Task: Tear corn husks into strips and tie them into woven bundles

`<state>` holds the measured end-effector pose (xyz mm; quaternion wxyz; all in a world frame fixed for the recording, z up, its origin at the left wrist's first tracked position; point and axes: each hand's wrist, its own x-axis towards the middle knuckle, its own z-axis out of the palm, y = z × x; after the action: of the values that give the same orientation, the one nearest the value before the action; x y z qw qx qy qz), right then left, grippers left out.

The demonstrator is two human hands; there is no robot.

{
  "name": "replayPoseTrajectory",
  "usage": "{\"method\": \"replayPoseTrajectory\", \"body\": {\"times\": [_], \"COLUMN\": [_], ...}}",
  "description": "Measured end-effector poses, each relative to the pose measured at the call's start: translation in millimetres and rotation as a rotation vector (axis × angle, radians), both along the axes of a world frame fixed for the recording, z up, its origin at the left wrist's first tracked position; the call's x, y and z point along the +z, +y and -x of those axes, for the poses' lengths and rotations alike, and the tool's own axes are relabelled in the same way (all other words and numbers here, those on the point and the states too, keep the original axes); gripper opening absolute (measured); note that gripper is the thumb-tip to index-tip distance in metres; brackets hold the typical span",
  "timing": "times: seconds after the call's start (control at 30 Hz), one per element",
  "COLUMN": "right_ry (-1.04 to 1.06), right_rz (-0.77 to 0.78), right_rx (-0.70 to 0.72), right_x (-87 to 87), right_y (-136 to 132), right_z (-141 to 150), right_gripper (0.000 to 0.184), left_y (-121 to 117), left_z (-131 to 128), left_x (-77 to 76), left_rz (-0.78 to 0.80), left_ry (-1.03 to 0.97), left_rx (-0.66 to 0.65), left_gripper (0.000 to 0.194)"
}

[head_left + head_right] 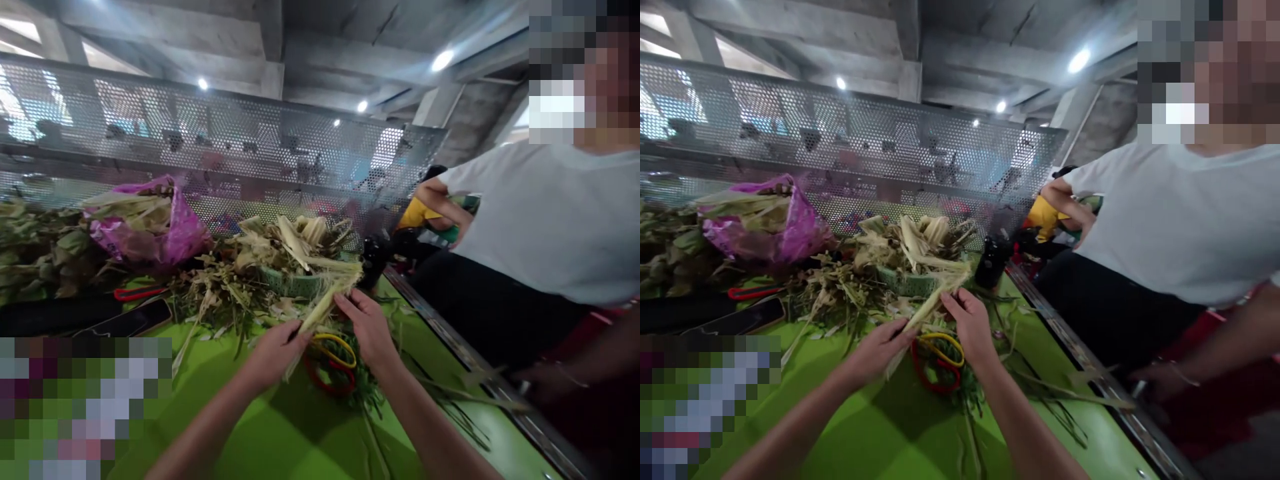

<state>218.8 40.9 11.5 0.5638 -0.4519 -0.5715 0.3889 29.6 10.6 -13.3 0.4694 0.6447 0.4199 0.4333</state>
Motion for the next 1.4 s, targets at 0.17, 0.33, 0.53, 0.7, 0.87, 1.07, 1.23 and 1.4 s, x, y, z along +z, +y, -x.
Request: {"method": "replayPoseTrajectory", "body": {"times": [0.17,0.33,0.53,0.7,0.87,1.07,1.23,1.4], "right_ry": [0.073,0.188,0.306,0.379,0.341,0.450,0.576,0.657], "right_rz": [0.076,0.113,0.157,0.019,-0.006,0.004,0.003,-0.115], "right_rx": [0.057,0.071,0.083,-0.078,-0.205,-0.241,-0.311,-0.465], "right_x": [-0.8,2.2,0.2,4.2,7.2,5.3,2.3,9.5], "right_y": [0.1,-2.3,-0.5,5.2,11.5,15.7,24.9,36.2], "right_z": [-3.9,-3.7,-5.3,-12.1,-24.4,-31.2,-40.3,-71.1], "right_gripper": [0.024,0.018,0.018,0.032,0.027,0.023,0.027,0.031], "left_y": [3.3,1.2,7.7,12.6,13.5,16.7,14.3,18.3], "left_z": [3.9,6.5,5.7,5.3,9.3,17.6,22.7,39.7], "left_x": [-2.8,-1.7,-2.4,-2.9,-4.1,-6.9,-1.2,5.0], "left_rz": [0.154,0.261,0.200,0.011,-0.009,0.054,0.108,0.152], "left_ry": [-0.052,-0.094,-0.016,0.197,0.250,0.231,0.256,0.241], "left_rx": [0.000,0.074,0.075,0.093,0.060,0.031,0.021,0.121], "left_gripper": [0.045,0.048,0.042,0.031,0.030,0.035,0.036,0.040]}}
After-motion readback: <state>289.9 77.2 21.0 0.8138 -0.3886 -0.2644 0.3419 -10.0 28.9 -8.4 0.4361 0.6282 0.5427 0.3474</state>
